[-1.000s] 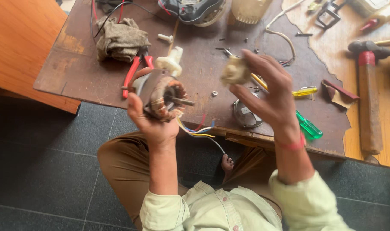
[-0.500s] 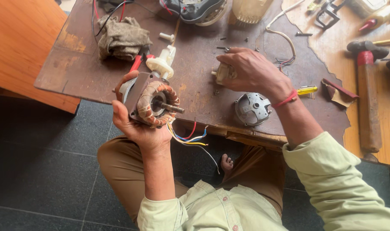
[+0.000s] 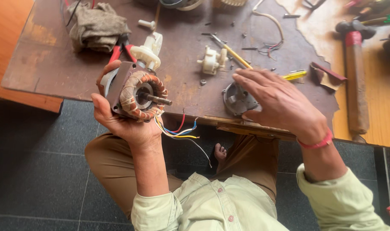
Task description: The person disassembles an electric motor by removing the outer casing and white plastic internal components by hand, and then reassembles the unit on a wooden workbench.
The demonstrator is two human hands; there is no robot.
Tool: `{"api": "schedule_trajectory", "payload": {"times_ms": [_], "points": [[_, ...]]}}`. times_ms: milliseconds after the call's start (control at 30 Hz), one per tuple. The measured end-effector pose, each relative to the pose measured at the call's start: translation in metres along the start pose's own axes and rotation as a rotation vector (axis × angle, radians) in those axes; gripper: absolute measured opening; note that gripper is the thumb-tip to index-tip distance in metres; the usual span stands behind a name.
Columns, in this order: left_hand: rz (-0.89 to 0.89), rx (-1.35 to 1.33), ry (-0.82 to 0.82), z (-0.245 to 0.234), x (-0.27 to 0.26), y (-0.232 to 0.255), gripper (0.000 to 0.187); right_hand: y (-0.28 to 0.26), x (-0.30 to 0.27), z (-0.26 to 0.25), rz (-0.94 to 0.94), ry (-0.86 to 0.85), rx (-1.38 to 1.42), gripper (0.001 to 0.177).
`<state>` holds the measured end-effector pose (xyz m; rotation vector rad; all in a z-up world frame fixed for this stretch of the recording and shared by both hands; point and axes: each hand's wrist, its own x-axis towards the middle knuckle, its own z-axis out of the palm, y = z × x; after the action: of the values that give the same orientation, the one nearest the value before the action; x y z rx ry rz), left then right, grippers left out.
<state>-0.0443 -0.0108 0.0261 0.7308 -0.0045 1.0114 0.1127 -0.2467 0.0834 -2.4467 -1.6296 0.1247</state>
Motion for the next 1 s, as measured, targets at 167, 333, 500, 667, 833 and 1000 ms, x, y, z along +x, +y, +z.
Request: {"api": "schedule_trajectory", "payload": {"times_ms": [167,333,500,667,833,1000], "points": [[0.013,0.014,0.029,0.003,0.001,0.003,0.059,0.010,0.003,0.004,0.025,-0.076,0.107,0.099],[0.011,0.012,0.034,0.003,-0.001,0.008,0.058,0.010,-0.002,0.006,-0.002,0.062,0.201,0.108],[0.051,0.068,0.082,0.002,0.001,0.012,0.060,0.002,-0.013,-0.004,0.079,0.095,0.195,0.110],[0.056,0.090,0.061,0.004,-0.001,0.009,0.060,0.008,-0.006,0.001,-0.029,0.028,0.142,0.104],[0.066,0.065,0.065,0.001,-0.001,0.006,0.058,0.026,0.000,0.003,0.067,0.141,0.459,0.089],[0.091,0.088,0.094,0.009,0.001,0.002,0.056,0.006,0.010,0.024,-0.052,0.498,1.415,0.093]]}}
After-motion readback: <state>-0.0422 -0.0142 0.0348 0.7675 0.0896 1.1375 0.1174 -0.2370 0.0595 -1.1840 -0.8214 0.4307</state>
